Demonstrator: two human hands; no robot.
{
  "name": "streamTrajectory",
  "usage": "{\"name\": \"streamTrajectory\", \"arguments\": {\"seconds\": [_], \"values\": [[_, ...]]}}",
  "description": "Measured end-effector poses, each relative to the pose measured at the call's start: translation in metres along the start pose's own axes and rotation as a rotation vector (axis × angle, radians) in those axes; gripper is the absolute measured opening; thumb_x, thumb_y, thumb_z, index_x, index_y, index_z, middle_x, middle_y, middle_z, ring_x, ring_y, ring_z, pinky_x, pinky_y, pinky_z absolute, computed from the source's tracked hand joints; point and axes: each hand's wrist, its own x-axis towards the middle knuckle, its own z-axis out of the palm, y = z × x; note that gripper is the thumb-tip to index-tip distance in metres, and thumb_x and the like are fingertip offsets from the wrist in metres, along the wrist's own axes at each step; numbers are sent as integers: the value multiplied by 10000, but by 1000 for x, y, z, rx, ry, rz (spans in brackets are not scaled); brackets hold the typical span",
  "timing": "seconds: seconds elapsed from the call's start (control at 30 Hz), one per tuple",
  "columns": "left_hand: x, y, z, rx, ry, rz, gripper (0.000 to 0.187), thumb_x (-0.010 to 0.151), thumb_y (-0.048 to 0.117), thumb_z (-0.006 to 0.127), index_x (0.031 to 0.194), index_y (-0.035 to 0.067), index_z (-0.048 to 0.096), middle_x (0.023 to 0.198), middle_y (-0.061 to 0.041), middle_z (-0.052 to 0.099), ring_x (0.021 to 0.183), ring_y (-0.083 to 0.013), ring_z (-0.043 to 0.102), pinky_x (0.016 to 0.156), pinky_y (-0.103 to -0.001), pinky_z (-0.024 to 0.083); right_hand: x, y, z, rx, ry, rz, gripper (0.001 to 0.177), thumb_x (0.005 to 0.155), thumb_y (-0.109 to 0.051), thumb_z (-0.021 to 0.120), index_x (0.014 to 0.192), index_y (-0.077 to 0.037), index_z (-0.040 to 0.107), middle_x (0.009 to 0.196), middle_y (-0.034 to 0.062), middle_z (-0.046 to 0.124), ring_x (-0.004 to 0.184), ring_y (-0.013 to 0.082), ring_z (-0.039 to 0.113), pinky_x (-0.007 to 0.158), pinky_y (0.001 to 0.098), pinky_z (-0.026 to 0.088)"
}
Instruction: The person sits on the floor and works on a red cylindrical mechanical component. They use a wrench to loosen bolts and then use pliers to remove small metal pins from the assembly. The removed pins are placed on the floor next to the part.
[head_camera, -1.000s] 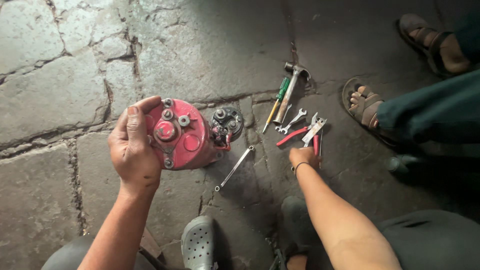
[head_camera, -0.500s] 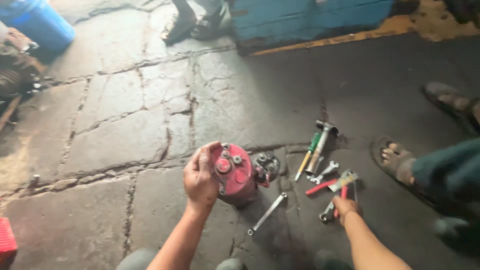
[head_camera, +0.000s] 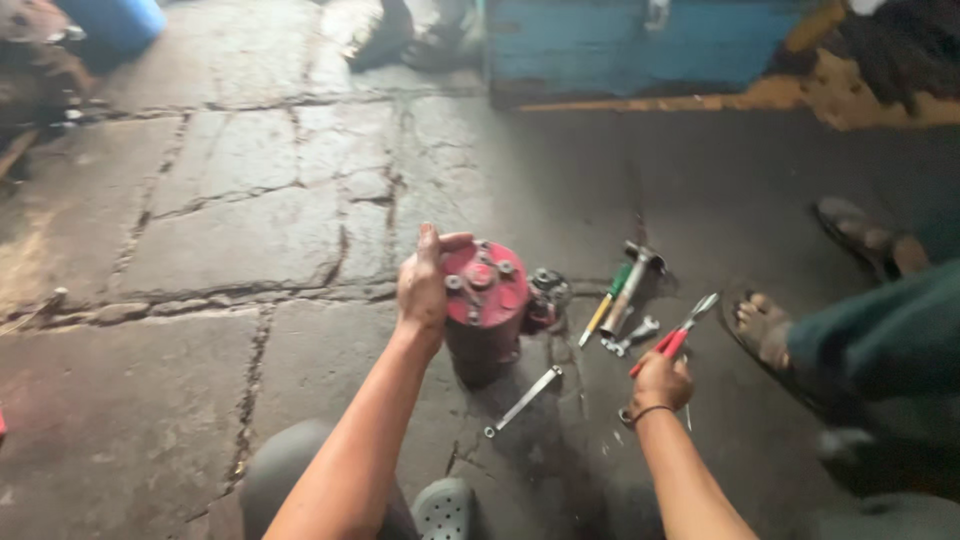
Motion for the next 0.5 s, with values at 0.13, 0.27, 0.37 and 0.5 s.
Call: {"name": "streamTrajectory", "arguments": {"seconds": [0.13,0.27,0.37,0.5], "values": [[8,28,-10,80,100,-56,530,1035,435,463,1089,-1,759,1009,-146,775,912,-226,705,840,-343,546,-66,-125,-23,191,-277,-402,98,795,-103,711,832,-20,675,720,19,602,646,122,519,576,285,407],[-29,62,-14,674,225,703,585,896,259,669,1421,30,547,1325,-195,637,1234,-333,616,1092,-431,482,-139,-256,-75,99,-787,-612,81,925,-105,663,975,-46,689,812,-10,609,673,77,499,585,225,394],[-59,95,-13,1081,251,1125,817,750,313,818,1455,62,491,1457,-302,525,1359,-447,503,1166,-593,289,-189,-321,-103,-8,-1050,-545,177,908,-148,650,988,-1,707,879,24,699,798,106,620,724,242,482],[-76,117,-5,1089,221,1275,666,803,431,776,1372,146,581,1432,-230,570,1365,-410,498,1179,-664,155,-220,-357,-115,-129,-1417,-324,289,886,-194,655,989,63,739,877,88,728,825,184,671,782,335,534]]}}
